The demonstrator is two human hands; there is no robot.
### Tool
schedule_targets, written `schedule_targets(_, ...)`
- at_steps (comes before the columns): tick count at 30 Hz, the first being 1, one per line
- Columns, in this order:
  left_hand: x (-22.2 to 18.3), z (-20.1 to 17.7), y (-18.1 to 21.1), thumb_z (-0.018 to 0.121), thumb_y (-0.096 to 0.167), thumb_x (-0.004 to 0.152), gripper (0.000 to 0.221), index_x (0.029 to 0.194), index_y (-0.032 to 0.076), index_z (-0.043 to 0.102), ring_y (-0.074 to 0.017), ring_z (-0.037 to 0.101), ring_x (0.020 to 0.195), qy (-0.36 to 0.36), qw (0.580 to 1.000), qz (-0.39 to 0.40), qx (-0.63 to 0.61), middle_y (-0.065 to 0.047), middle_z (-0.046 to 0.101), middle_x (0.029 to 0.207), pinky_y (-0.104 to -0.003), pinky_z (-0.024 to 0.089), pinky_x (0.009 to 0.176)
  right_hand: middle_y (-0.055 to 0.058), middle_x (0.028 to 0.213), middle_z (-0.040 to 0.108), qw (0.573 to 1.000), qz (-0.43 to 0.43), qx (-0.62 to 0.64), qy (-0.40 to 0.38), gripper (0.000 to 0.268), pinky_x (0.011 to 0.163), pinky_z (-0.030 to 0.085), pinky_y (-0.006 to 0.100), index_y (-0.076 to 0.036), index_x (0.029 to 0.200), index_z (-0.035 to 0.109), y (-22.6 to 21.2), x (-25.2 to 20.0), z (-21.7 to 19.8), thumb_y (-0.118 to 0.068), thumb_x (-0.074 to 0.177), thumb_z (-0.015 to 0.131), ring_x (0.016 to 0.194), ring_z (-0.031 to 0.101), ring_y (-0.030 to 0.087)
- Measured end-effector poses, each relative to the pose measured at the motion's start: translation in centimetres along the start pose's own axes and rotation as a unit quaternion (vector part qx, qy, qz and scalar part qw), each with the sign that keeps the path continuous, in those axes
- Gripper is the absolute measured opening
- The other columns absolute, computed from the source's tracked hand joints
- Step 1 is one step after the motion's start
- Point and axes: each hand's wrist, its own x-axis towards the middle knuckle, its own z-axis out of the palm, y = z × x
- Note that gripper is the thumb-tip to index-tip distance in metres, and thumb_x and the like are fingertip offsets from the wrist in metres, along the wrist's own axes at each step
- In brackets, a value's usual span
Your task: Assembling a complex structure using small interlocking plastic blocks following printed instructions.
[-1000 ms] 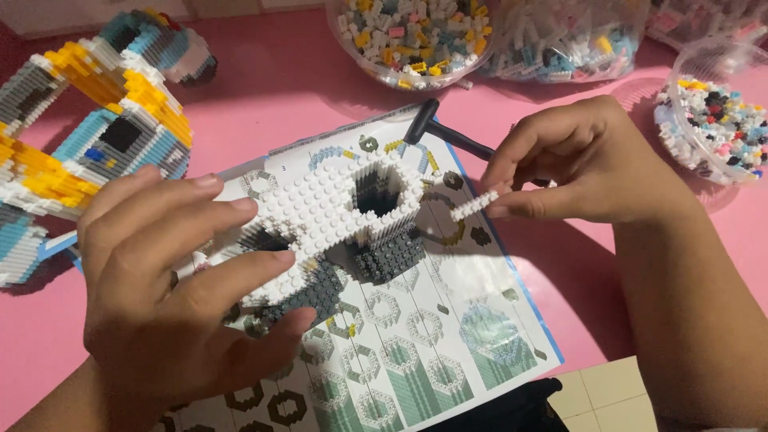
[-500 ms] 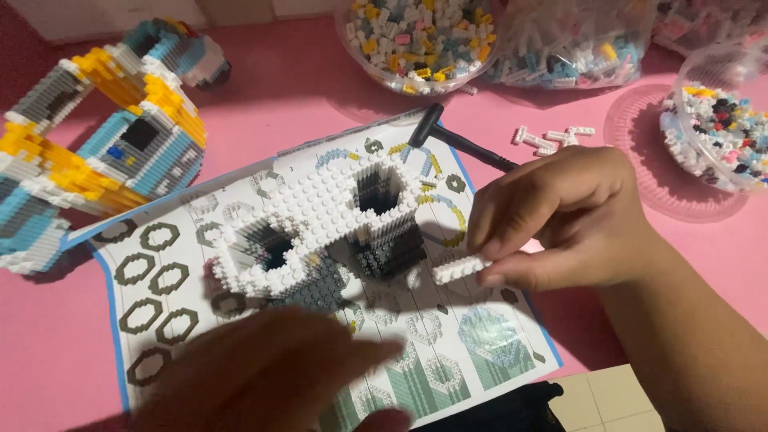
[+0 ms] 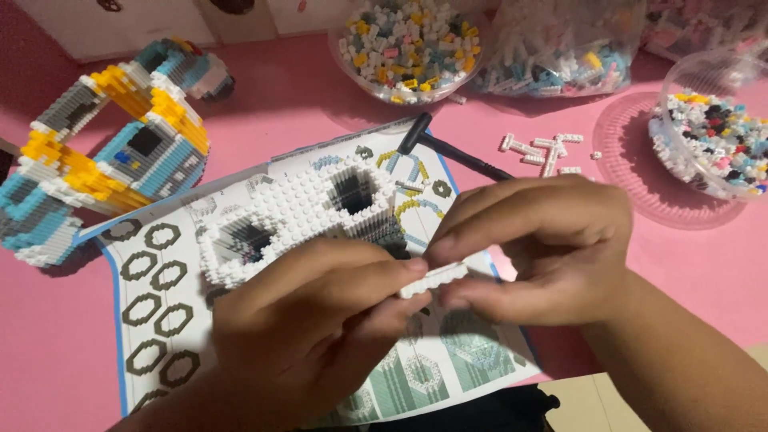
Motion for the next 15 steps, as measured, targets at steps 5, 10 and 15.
schedule_targets(5, -0.5, -0.3, -0.9, 0.074, 0.014, 0.100, 0.022, 0.121, 0.009, 0.072, -0.0178, 0.079, 0.087, -0.041, 0.997, 0.031, 0.051, -0.011, 0.077, 0.107, -0.027, 0.063, 0.082, 0.022, 0.092, 0.079, 1.000, -0.013, -0.007, -0.015, 0.027, 0.066, 0.068, 0.031, 0.006, 0.102, 0.072, 0.2, -0.2, 0.1, -0.005, 0.081, 0.086, 0.076, 0.083, 0.029)
schedule_targets(10, -1.0, -0.4, -1.0, 0.069, 0.010, 0.101, 0.021, 0.120, 0.014, 0.073, -0.0137, 0.082, 0.091, -0.027, 0.998, 0.015, 0.052, -0.005, 0.079, 0.109, -0.024, 0.064, 0.088, 0.020, 0.088, 0.078, 1.000, 0.000, -0.008, -0.003, 0.028, 0.066, 0.070, 0.032, 0.003, 0.096, 0.072, 0.7, -0.5, 0.1, -0.006, 0.076, 0.088, 0.073, 0.082, 0.028)
schedule_targets(15, -0.8, -0.3, -0.7, 0.075, 0.018, 0.097, 0.024, 0.118, 0.008, 0.070, -0.0089, 0.073, 0.067, -0.021, 0.999, -0.021, -0.025, -0.012, 0.078, 0.104, -0.019, 0.064, 0.059, 0.020, 0.087, 0.077, 1.000, -0.003, -0.012, -0.022, 0.023, 0.068, 0.071, 0.033, 0.001, 0.094, 0.071, 0.5, -0.4, -0.1, -0.006, 0.078, 0.086, 0.072, 0.083, 0.029)
